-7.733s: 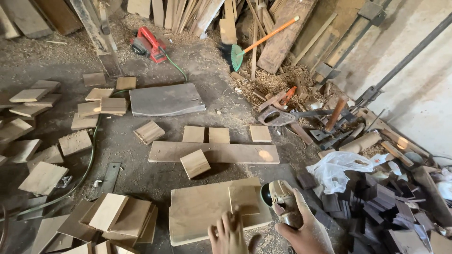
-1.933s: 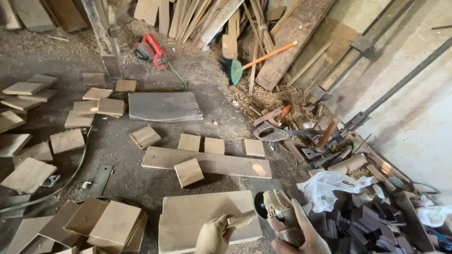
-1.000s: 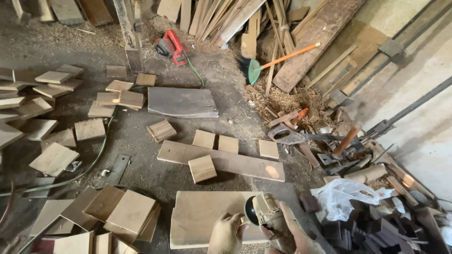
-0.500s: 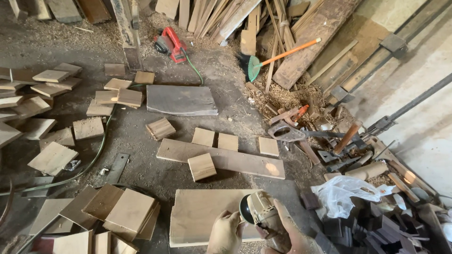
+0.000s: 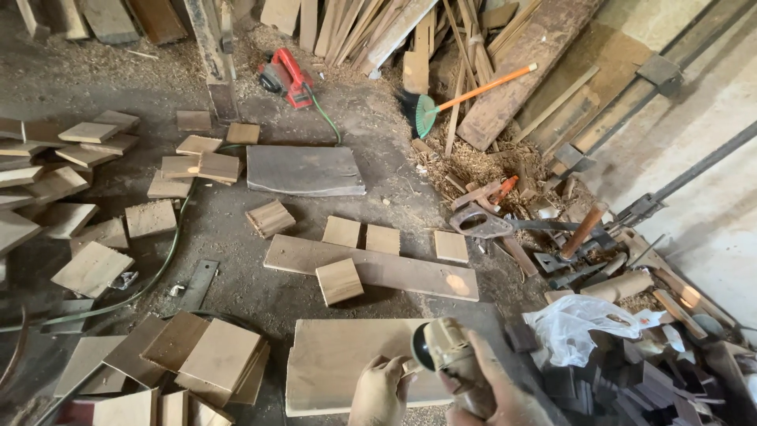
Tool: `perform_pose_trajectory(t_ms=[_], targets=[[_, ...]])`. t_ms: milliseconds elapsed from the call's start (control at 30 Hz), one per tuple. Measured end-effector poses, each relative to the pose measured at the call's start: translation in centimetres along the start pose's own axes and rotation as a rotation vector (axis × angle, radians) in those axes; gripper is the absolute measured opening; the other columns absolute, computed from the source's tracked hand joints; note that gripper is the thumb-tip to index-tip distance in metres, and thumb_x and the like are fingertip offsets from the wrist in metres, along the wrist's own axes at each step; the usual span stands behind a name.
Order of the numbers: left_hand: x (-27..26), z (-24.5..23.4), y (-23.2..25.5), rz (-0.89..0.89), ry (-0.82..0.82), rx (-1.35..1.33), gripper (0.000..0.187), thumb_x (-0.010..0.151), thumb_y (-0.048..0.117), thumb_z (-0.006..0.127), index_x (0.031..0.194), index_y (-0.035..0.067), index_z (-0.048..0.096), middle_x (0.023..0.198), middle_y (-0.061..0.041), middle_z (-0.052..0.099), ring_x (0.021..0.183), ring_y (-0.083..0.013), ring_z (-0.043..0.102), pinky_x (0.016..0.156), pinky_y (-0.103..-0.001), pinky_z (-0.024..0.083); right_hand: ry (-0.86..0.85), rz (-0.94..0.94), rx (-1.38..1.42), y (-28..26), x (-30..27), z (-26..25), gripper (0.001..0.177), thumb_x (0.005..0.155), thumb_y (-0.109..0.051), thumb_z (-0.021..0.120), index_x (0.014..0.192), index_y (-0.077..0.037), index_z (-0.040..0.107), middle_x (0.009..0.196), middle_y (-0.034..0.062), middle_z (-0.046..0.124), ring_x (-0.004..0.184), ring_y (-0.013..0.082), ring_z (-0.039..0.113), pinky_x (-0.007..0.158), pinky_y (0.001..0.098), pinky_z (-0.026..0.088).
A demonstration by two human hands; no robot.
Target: Sanding a wooden board using a handheld power sander
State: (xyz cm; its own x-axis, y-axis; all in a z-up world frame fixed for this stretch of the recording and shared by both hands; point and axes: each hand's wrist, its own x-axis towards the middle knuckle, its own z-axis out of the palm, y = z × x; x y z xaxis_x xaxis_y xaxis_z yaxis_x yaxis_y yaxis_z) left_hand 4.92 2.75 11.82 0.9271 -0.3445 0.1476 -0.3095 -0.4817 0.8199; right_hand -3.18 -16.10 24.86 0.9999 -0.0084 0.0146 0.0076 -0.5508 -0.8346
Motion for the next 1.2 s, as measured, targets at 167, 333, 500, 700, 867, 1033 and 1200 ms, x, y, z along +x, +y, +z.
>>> perform_pose_trajectory(t_ms=[167,333,500,700,867,1033,1200], targets=[[-0.2,-0.9,0.9,0.033,0.052,-0.092,0.02,0.084,0.011,0.072,0.104,0.01,0.074,0.084,-0.001,0.079,0.085,-0.0169,0.071,0.082,-0.031,0.058,-0.098,-0.153,0.048,1.4,0.7,1.4,0.106,0.075,-0.023,0.094,0.158,-0.004,0.03,0.162,0.018,0.045,0.153,0.0292,0.04,0.121,0.0419,0.029],[0.0,-1.3,1.4,-0.019,-0.005,-0.052,0.013,0.088,0.014,0.071,0.101,0.012,0.073,0.081,0.001,0.076,0.087,-0.0139,0.07,0.087,-0.031,0.057,0.051,-0.007,-0.074,0.2,-0.1,1.5,0.106,0.066,-0.014,0.093,0.157,-0.017,0.039,0.147,0.0079,0.068,0.131,0.0168,0.072,0.104,0.028,0.055],[0.1,0.5,-0.7,0.053,0.035,-0.024,0.023,0.088,0.014,0.071,0.11,0.008,0.072,0.086,-0.003,0.077,0.091,-0.0179,0.071,0.085,-0.033,0.058,0.234,0.354,0.375,-4.9,2.3,-0.3,0.083,0.075,-0.008,0.078,0.152,-0.015,0.047,0.133,0.0221,0.066,0.109,0.0231,0.071,0.082,0.032,0.057],[0.1,0.9,-0.8,0.012,0.01,0.023,0.018,0.091,0.015,0.069,0.107,0.009,0.073,0.091,-0.004,0.077,0.097,-0.0169,0.071,0.091,-0.033,0.059,0.045,-0.142,-0.093,0.2,1.0,-1.1,0.11,0.066,-0.005,0.088,0.158,-0.008,0.029,0.132,0.0222,0.072,0.115,0.0223,0.08,0.092,0.0293,0.066],[-0.5,0.5,-0.2,-0.021,0.015,0.002,0.021,0.09,0.015,0.068,0.11,0.009,0.071,0.097,-0.005,0.077,0.103,-0.0189,0.069,0.091,-0.035,0.058,0.125,0.059,0.106,-0.9,0.1,2.3,0.106,0.056,0.016,0.082,0.152,-0.017,0.049,0.136,0.0103,0.078,0.101,0.0174,0.093,0.078,0.0219,0.073],[-0.3,-1.1,1.6,-0.039,0.019,-0.042,0.013,0.086,0.01,0.071,0.098,0.013,0.075,0.091,0.001,0.079,0.099,-0.0136,0.071,0.094,-0.031,0.055,0.107,0.518,0.9,0.4,1.5,2.7,0.07,0.09,0.003,0.057,0.157,-0.018,0.05,0.141,0.0354,0.066,0.097,0.0371,0.073,0.062,0.034,0.052],[-0.1,-0.5,0.7,-0.046,-0.039,0.027,0.024,0.091,0.015,0.067,0.114,0.013,0.071,0.101,-0.003,0.077,0.109,-0.0183,0.067,0.099,-0.036,0.052,0.086,-0.086,-0.081,0.8,0.4,0.2,0.11,0.06,0.002,0.087,0.156,-0.015,0.039,0.137,0.0121,0.07,0.106,0.0157,0.079,0.086,0.025,0.063]])
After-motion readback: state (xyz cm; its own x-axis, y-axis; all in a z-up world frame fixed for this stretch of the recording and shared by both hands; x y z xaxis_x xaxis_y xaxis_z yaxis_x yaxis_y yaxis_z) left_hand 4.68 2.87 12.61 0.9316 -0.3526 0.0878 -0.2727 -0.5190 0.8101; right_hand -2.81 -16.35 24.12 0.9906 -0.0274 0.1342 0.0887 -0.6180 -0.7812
